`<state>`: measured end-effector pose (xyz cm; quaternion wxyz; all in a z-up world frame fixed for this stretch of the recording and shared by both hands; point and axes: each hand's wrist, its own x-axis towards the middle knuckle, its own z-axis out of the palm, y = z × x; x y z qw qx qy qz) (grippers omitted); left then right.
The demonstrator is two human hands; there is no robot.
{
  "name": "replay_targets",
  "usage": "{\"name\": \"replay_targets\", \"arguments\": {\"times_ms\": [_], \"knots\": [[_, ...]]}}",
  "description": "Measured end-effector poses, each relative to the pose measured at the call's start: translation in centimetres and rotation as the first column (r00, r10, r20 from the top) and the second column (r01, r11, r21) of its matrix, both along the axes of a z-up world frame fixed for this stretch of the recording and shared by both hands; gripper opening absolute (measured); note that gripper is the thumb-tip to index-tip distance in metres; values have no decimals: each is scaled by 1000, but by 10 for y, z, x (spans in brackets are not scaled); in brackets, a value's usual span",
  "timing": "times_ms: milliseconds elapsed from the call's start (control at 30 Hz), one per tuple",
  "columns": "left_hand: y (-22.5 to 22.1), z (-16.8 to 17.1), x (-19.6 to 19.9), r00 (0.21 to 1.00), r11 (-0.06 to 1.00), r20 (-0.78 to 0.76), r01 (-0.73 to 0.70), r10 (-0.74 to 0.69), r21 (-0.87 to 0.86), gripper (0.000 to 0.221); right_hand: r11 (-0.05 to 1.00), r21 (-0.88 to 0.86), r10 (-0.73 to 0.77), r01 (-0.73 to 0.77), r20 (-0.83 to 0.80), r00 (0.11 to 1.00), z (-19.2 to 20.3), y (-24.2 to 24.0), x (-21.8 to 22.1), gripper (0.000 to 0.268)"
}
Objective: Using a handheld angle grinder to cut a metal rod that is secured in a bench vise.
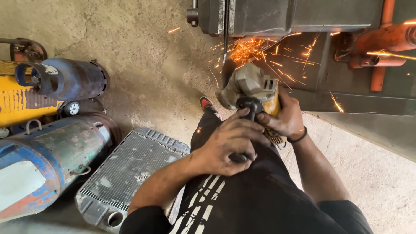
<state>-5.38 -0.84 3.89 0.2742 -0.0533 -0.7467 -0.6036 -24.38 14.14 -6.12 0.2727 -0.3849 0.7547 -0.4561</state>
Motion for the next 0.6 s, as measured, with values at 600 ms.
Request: {"name": "replay_targets", "arguments": {"times_ms": [600], "knots": [[5, 4, -12, 999, 995, 47, 7, -3, -103, 11, 987, -153, -23, 42, 125, 992, -45, 2, 8, 64]]}}
